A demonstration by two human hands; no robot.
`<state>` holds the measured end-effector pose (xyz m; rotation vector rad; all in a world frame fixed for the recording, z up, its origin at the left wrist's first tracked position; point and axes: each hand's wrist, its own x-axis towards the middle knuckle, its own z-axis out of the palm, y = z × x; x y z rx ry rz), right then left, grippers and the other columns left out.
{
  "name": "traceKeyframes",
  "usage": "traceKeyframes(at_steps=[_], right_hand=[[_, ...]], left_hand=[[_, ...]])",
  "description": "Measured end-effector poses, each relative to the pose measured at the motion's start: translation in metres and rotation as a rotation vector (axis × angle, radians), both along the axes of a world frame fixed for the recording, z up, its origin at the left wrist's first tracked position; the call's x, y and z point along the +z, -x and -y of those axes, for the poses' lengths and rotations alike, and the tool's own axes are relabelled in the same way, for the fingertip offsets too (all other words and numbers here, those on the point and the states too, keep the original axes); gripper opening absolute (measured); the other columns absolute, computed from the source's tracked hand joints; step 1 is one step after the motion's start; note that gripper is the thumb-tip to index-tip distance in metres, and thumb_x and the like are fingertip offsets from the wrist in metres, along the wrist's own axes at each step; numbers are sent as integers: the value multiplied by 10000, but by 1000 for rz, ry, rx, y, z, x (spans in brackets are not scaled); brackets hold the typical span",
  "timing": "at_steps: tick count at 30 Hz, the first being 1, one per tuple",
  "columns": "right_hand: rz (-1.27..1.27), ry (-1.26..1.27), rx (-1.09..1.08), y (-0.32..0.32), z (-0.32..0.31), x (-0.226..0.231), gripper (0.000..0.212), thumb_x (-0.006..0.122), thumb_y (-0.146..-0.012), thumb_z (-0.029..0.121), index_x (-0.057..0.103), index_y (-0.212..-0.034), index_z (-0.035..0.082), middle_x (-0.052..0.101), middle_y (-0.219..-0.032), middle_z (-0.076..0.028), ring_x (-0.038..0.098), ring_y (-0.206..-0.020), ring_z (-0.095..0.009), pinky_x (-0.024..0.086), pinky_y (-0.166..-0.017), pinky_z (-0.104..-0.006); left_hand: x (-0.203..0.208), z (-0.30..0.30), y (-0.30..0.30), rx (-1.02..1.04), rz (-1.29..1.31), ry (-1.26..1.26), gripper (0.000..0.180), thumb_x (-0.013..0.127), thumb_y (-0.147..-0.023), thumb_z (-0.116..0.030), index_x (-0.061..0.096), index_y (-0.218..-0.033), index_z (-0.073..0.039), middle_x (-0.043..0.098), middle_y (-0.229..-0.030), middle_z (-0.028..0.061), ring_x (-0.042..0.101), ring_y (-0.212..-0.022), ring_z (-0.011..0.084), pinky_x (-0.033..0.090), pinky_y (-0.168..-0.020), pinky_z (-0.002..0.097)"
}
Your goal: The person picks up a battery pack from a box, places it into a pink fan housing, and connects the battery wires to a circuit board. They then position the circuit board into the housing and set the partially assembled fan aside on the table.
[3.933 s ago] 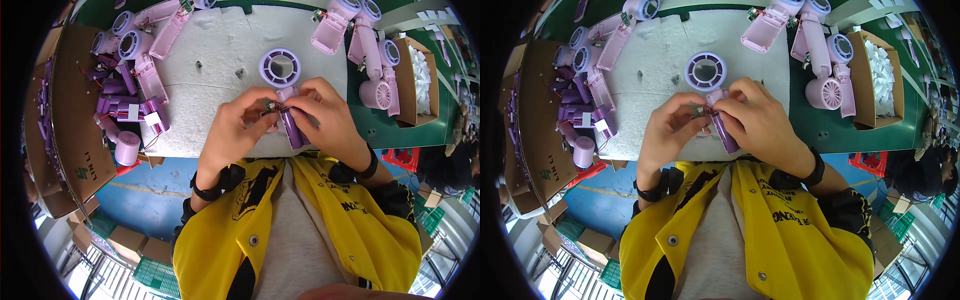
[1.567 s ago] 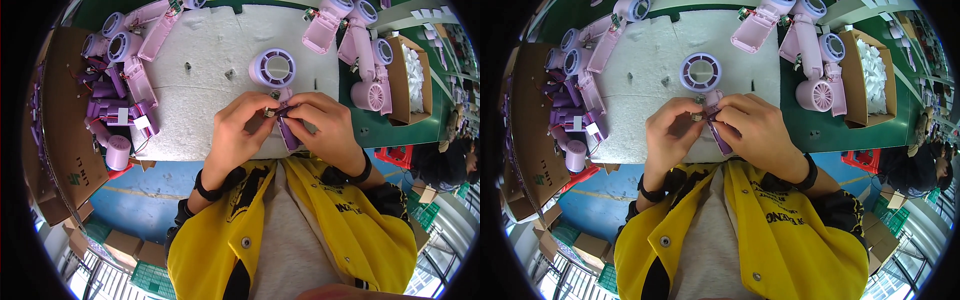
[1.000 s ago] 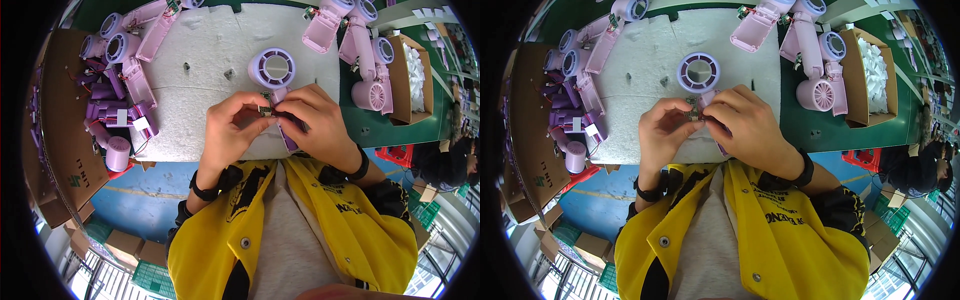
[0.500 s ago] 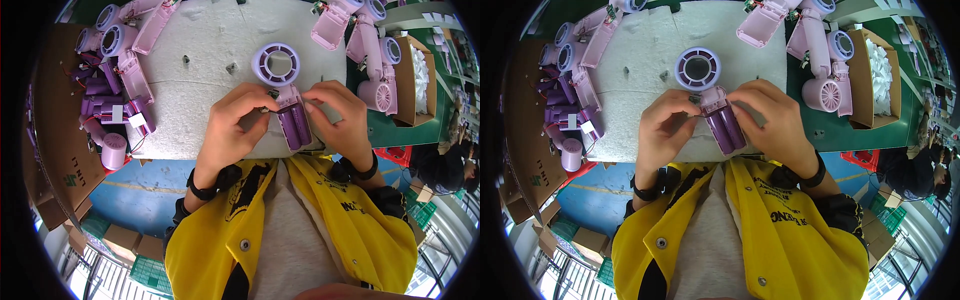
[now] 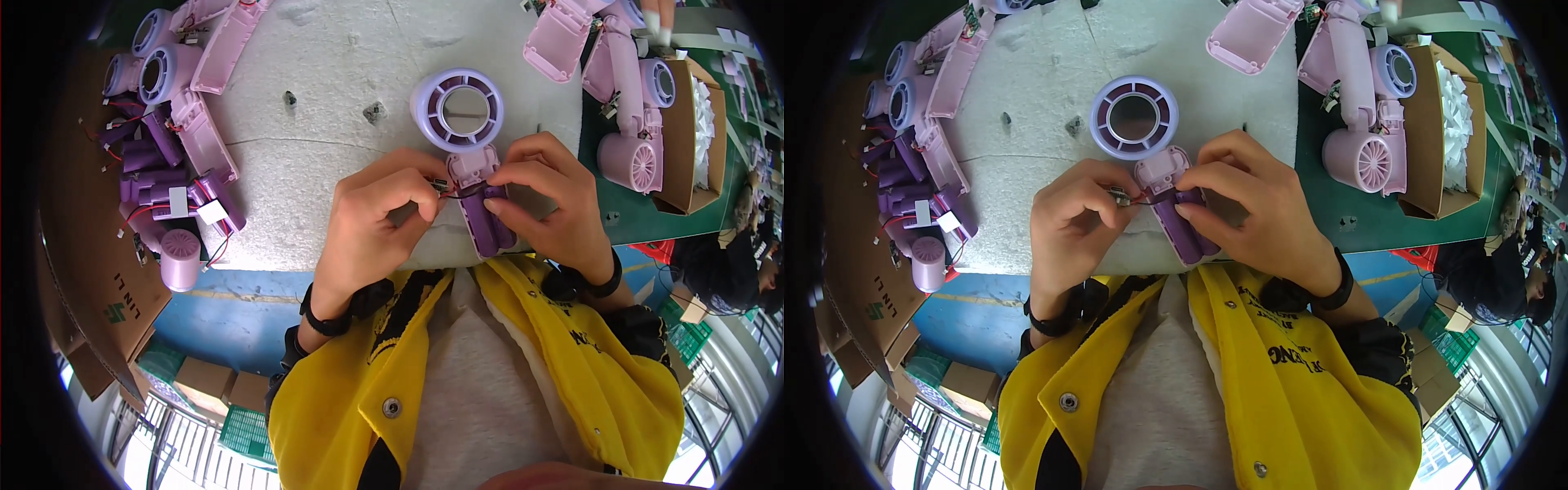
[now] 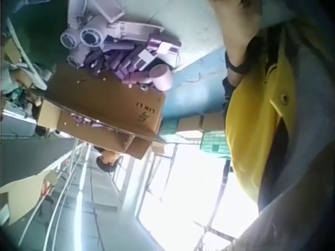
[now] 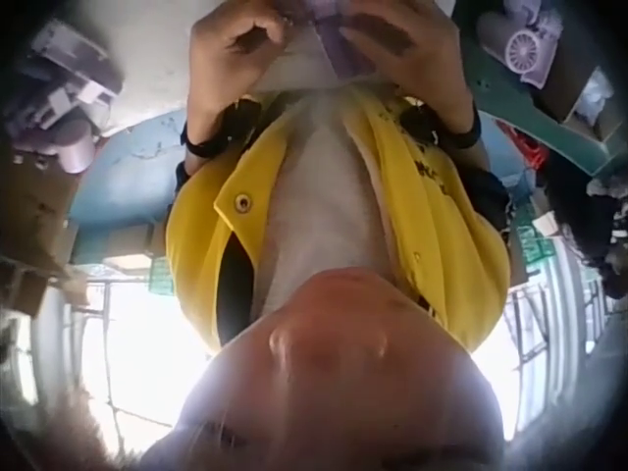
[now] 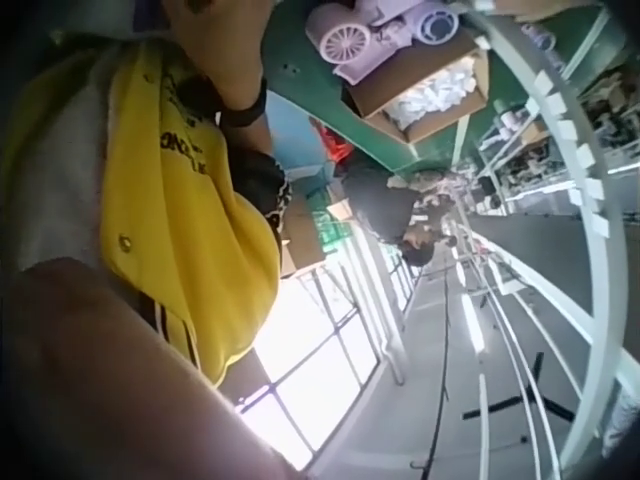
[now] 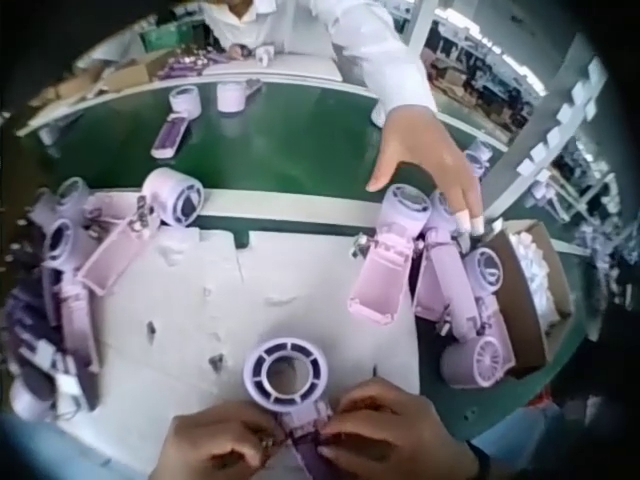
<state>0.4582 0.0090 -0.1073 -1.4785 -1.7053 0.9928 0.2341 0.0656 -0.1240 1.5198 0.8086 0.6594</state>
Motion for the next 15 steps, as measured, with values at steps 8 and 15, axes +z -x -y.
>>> traceKeyframes(at_steps=[8, 15], right_hand=[[-71, 47, 34, -5, -2, 4, 278, 799, -700, -12, 691, -950, 46, 562, -1010, -103, 608, -820, -200, 497, -710, -291], [-36, 81, 26, -4, -5, 11, 274, 804, -683, 8, 688, -927, 53, 572, -998, -111, 611, -841, -223, 499, -721, -303]], left_hand=[[5, -1, -2, 13, 19, -59, 234, 691, -697, 143, 551, -739, -40, 666, -951, 116, 662, -807, 223, 520, -658, 288], [23, 3, -9, 31, -161, -192, 236, 733, -660, 113, 637, -810, -42, 636, -963, 137, 654, -813, 218, 537, -679, 301]])
